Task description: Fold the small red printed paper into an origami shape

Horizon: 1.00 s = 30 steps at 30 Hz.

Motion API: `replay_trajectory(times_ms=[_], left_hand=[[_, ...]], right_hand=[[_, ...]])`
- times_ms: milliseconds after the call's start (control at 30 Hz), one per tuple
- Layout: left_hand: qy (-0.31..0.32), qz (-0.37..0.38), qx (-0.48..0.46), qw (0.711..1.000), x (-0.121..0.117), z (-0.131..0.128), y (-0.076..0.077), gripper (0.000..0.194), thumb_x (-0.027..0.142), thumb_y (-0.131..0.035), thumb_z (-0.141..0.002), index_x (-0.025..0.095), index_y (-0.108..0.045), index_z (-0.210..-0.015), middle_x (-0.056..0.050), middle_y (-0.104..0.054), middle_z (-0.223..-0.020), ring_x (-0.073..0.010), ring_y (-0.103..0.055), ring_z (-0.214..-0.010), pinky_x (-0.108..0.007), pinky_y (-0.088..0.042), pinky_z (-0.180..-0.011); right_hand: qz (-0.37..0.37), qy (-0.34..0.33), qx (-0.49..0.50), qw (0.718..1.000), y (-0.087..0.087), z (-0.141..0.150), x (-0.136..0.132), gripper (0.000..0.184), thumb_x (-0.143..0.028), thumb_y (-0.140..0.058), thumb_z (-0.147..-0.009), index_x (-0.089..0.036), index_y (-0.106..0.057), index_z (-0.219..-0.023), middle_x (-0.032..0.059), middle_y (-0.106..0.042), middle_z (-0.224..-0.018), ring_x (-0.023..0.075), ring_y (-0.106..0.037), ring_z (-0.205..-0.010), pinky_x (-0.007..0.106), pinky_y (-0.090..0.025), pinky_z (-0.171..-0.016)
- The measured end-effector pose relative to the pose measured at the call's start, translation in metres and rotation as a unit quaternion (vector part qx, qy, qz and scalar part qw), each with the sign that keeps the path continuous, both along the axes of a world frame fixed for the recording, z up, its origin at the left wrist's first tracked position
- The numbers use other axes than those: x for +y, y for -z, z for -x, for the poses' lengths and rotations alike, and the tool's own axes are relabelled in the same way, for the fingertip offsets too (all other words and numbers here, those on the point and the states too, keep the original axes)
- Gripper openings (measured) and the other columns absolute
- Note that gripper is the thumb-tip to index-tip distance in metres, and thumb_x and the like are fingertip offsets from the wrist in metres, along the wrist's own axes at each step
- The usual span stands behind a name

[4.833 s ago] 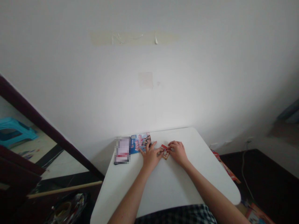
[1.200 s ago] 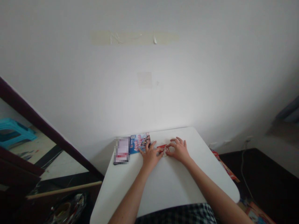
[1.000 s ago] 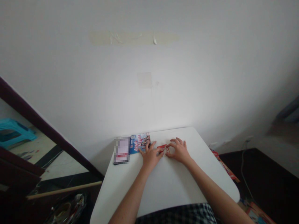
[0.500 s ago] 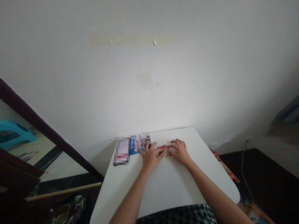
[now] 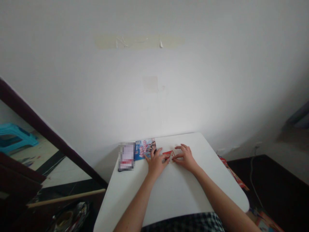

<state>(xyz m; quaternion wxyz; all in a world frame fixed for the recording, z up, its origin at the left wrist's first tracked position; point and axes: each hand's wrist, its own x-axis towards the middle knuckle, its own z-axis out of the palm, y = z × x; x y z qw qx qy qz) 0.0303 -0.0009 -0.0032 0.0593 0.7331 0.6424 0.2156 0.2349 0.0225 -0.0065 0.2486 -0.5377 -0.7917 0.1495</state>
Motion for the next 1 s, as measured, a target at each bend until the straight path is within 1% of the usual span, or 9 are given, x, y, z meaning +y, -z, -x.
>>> replay_trajectory(times_ms=[100, 233, 333, 533, 733, 867, 1000], left_hand=[[0.002, 0.011, 0.007, 1.000, 0.001, 0.000, -0.002, 0.021, 0.048, -0.064, -0.085, 0.045, -0.075, -0.103, 0.004, -0.049, -0.151, -0.0374, -0.026, -0.145, -0.080, -0.003, -0.110], [0.003, 0.020, 0.003, 1.000, 0.002, 0.000, -0.003, 0.022, 0.048, -0.065, -0.084, 0.045, -0.074, -0.104, 0.004, -0.048, -0.151, -0.0369, -0.025, -0.145, -0.078, -0.003, -0.112], [0.005, 0.018, 0.002, 1.000, 0.004, 0.000, -0.001, 0.021, 0.048, -0.065, -0.084, 0.047, -0.074, -0.103, 0.005, -0.048, -0.151, -0.0368, -0.026, -0.145, -0.079, -0.004, -0.111], [0.004, 0.024, 0.013, 1.000, 0.004, 0.000, -0.002, 0.022, 0.048, -0.065, -0.084, 0.046, -0.074, -0.104, 0.004, -0.047, -0.152, -0.0368, -0.026, -0.145, -0.080, -0.006, -0.110], [0.006, 0.034, 0.006, 0.999, 0.004, 0.000, -0.003, 0.022, 0.045, -0.064, -0.085, 0.044, -0.074, -0.104, 0.004, -0.046, -0.153, -0.0378, -0.022, -0.146, -0.081, -0.002, -0.108], [0.010, 0.032, 0.009, 0.999, 0.005, 0.000, -0.004, 0.021, 0.045, -0.065, -0.085, 0.045, -0.074, -0.104, 0.004, -0.046, -0.153, -0.0380, -0.022, -0.146, -0.082, -0.004, -0.107], [0.009, 0.033, 0.013, 0.999, 0.003, 0.000, -0.006, 0.022, 0.046, -0.065, -0.085, 0.045, -0.074, -0.104, 0.004, -0.048, -0.152, -0.0379, -0.023, -0.145, -0.082, -0.006, -0.107]], right_hand=[[0.007, 0.026, -0.005, 1.000, -0.003, 0.004, 0.000, 0.011, -0.037, -0.070, -0.082, -0.038, -0.079, -0.088, 0.0001, -0.054, -0.141, 0.0326, -0.025, -0.144, 0.062, -0.017, -0.117], [0.007, 0.052, -0.004, 0.999, -0.004, 0.008, 0.001, 0.012, -0.036, -0.068, -0.083, -0.038, -0.079, -0.089, -0.0015, -0.053, -0.142, 0.0327, -0.025, -0.144, 0.061, -0.018, -0.117], [-0.004, 0.069, -0.002, 0.998, -0.003, 0.010, 0.004, 0.013, -0.037, -0.067, -0.084, -0.039, -0.079, -0.090, -0.0031, -0.054, -0.141, 0.0320, -0.026, -0.144, 0.060, -0.020, -0.117], [-0.032, 0.107, -0.024, 0.994, -0.001, 0.013, 0.008, 0.016, -0.040, -0.064, -0.088, -0.040, -0.079, -0.095, -0.0016, -0.052, -0.141, 0.0345, -0.025, -0.143, 0.060, -0.023, -0.117], [-0.052, 0.123, -0.063, 0.989, -0.002, 0.017, 0.005, 0.023, -0.042, -0.056, -0.094, -0.046, -0.073, -0.107, -0.0028, -0.047, -0.147, 0.0354, -0.021, -0.146, 0.062, -0.021, -0.116], [-0.061, 0.136, -0.073, 0.986, 0.001, 0.018, 0.005, 0.025, -0.043, -0.054, -0.095, -0.049, -0.070, -0.113, -0.0020, -0.043, -0.149, 0.0358, -0.021, -0.146, 0.063, -0.022, -0.115], [-0.060, 0.138, -0.072, 0.986, 0.002, 0.018, 0.006, 0.027, -0.045, -0.052, -0.095, -0.049, -0.069, -0.116, -0.0016, -0.044, -0.149, 0.0350, -0.022, -0.145, 0.062, -0.024, -0.114]])
